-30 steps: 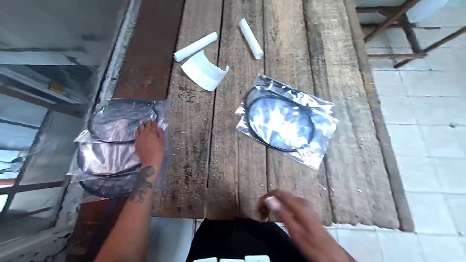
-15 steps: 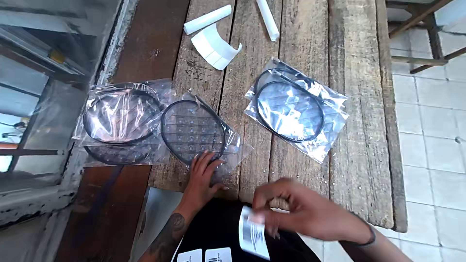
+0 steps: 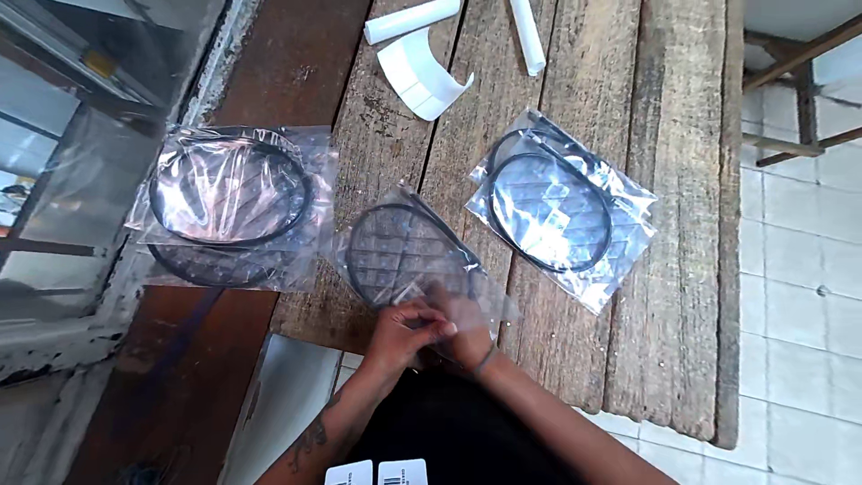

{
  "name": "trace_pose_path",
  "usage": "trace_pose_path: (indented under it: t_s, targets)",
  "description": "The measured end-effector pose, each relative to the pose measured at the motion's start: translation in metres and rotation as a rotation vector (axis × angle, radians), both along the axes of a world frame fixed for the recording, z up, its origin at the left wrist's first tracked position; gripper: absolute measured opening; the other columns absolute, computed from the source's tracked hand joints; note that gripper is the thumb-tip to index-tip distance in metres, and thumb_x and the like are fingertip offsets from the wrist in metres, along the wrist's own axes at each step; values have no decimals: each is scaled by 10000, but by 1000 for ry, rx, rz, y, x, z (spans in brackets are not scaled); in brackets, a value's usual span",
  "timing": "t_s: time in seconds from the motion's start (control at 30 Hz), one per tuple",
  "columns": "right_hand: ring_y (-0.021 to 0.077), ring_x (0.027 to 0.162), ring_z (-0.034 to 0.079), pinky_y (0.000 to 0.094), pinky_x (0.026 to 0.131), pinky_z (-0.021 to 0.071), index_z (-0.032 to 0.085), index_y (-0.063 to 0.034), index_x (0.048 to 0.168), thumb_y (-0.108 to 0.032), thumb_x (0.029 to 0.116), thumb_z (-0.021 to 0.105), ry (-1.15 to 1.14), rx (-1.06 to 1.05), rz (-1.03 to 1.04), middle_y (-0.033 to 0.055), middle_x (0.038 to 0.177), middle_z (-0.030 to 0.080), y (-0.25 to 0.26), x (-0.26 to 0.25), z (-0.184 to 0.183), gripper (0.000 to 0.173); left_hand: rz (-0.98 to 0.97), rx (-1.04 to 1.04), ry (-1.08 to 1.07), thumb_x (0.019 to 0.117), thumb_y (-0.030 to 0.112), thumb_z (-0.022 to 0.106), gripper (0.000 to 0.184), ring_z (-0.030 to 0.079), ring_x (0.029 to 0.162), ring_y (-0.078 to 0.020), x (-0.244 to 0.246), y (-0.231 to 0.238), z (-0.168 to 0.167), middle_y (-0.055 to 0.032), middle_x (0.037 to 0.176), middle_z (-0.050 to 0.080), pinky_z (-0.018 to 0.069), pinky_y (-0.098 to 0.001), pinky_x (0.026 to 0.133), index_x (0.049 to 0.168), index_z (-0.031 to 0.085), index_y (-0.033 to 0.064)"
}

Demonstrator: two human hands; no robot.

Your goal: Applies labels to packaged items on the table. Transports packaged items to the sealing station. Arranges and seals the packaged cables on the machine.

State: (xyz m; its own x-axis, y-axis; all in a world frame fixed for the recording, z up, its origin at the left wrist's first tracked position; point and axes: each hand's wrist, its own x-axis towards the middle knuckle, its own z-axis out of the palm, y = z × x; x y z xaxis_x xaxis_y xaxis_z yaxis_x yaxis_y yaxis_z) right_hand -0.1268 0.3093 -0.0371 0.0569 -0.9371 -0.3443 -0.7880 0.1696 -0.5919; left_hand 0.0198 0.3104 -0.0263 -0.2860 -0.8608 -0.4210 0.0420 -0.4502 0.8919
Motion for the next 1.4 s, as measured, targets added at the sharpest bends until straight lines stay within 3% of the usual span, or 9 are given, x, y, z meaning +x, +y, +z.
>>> trace_pose_path:
  t_s: [0.13, 0.4, 0.5, 0.57, 0.7, 0.87, 1.03, 1.2, 1.4]
  targets:
    - [465, 793, 701, 624, 685, 550, 476, -47, 1467, -309, 1050, 538, 198, 196, -92, 241, 855, 704, -24, 5, 7, 496, -66, -31, -19, 790, 189, 857, 90, 636, 873, -58, -12, 2, -3, 52, 825, 680, 533, -247, 826, 832, 806, 128]
    - [480, 784, 696, 635, 675, 544, 497, 0, 1408, -262, 1010, 615, 201, 141, -204, 257, 850, 698, -22, 5, 6, 490, -113, -303, -150, 894, 195, 771, 116, 678, 982, -71, 16, -20, -1, 18, 1022, 733, 575, -283, 880, 967, 790, 106]
    - [450, 730, 704, 605, 663, 562, 403, -1, 1477, -304, 1013, 625, 187, 81, -173, 228, 802, 695, -18, 1, 5, 597, -378, -806, -809, 958, 588, 582, 614, 297, 1534, -232, 57, -45, -32, 3, 1616, 417, 203, -553, 1250, 1454, 589, 227]
    - [335, 669, 718, 510, 607, 594, 526, 17, 1434, -235, 932, 706, 111, -334, -31, 150, 808, 725, 2, -18, -11, 590, -534, -924, -1048, 970, 706, 414, 763, 162, 1581, -291, 65, -48, -47, -10, 1701, 248, 87, -670, 1235, 1592, 400, 264]
    - [252, 1378, 530, 531, 1160, 385, 619, -225, 1403, -299, 1047, 535, 140, -622, 494, 91, 1432, 606, 20, -51, -37, 373, -537, -924, -1108, 1002, 703, 330, 744, 128, 1589, -255, 64, -43, -55, -1, 1714, 202, 67, -639, 1250, 1616, 344, 284]
    - [210, 1533, 325, 591, 1259, 164, 438, -87, 1560, -519, 1065, 357, 204, -566, 363, 72, 1647, 374, -15, -42, -57, 663, -613, -895, -1102, 969, 746, 359, 807, 97, 1593, -262, 74, -42, -49, -4, 1726, 149, 85, -623, 1254, 1629, 305, 286]
    - [152, 1096, 724, 397, 966, 601, 706, -20, 1215, -386, 1133, 246, -447, -329, -90, 74, 1157, 761, 48, -45, 41, 594, -498, -815, -947, 951, 498, 643, 702, 221, 1560, -341, 38, -45, -46, -110, 1677, 288, 172, -654, 1232, 1565, 446, 219]
    - [120, 1040, 728, 353, 987, 588, 515, 199, 1264, -213, 1127, 322, -325, -567, -575, 123, 1129, 737, 82, -119, 83, 475, -349, -799, -1034, 941, 602, 621, 801, 226, 1561, -326, -20, -101, 0, -99, 1678, 291, 110, -673, 1235, 1595, 390, 199]
    - [68, 941, 718, 336, 903, 605, 666, 9, 1095, -289, 1119, 378, -494, -329, -365, -15, 984, 750, 73, -87, 88, 415, 6, -608, -1387, 1062, 417, 471, 656, 243, 1539, -418, 110, -144, -38, -247, 1635, 311, 136, -644, 1238, 1554, 389, -8]
